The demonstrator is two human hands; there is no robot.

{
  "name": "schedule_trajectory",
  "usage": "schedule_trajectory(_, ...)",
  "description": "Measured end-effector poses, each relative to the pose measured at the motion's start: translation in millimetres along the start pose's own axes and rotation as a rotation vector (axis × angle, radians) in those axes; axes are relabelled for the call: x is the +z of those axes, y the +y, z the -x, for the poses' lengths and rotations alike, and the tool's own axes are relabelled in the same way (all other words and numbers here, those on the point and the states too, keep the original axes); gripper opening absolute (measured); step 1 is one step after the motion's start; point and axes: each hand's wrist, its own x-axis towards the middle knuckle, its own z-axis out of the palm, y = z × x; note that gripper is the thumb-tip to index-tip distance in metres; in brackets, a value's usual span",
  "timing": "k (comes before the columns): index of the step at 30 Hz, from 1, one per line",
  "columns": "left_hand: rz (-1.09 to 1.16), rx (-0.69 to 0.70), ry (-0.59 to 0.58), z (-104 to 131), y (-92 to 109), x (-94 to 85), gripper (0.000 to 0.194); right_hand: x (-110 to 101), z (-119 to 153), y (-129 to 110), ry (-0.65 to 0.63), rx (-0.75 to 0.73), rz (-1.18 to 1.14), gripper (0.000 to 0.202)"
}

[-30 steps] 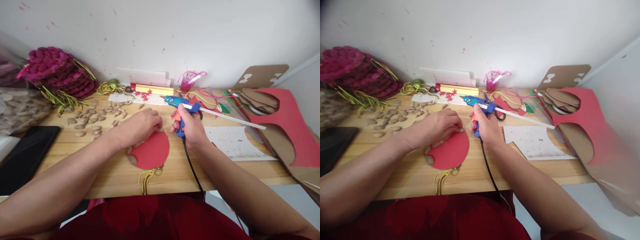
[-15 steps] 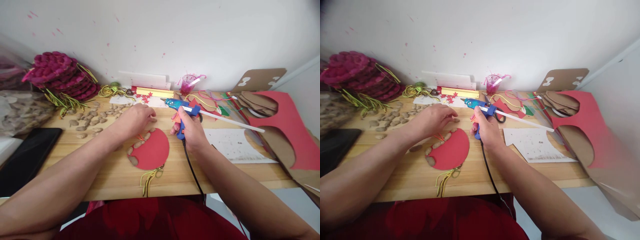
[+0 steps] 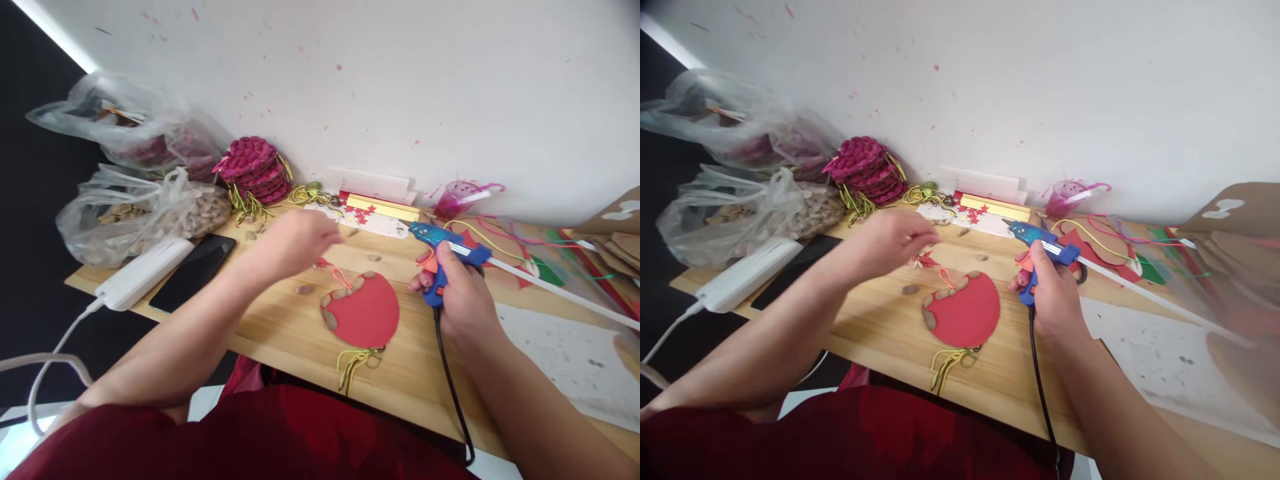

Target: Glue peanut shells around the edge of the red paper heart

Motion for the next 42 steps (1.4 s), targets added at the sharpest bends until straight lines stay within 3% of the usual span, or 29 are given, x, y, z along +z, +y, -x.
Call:
schedule_trajectory(3,0.038,-0.171,0.110,35,-41,-11.8,0.023,1,1,-1,0.010,0.015,0.006,0.048)
schedule_trajectory(6,0.011,-0.316,0.073,69,-65,-10.9,0.019,2,0,-1,0.007,0.013,0.021,0.049)
schedule_trajectory(12,0.120,-0.369,-0.011,108,-61,8.2,0.015,2,0,0,-0.008,0.007,0.026,0.049)
schedule_trajectory(19,0.202,-0.149,0.039,95,-35,29.6,0.013,1,0,0,-0.015,0.004,0.031,0.049)
schedule_trajectory(24,0.210,-0.109,-0.035,84,-26,38.2,0.010,0,0,2,-0.020,0.006,0.022,0.050)
schedule_trajectory(34,0.106,0.012,-0.086,62,-31,32.7,0.026,4,0,2,-0.025,0.017,-0.026,0.048)
schedule_trajectory(38,0.068,-0.016,-0.131,59,-32,27.5,0.030,3,1,1,-0.041,0.018,-0.034,0.047)
schedule_trajectory(42,0.069,-0.084,-0.094,62,-29,23.4,0.026,3,2,2,-0.057,0.011,-0.013,0.047)
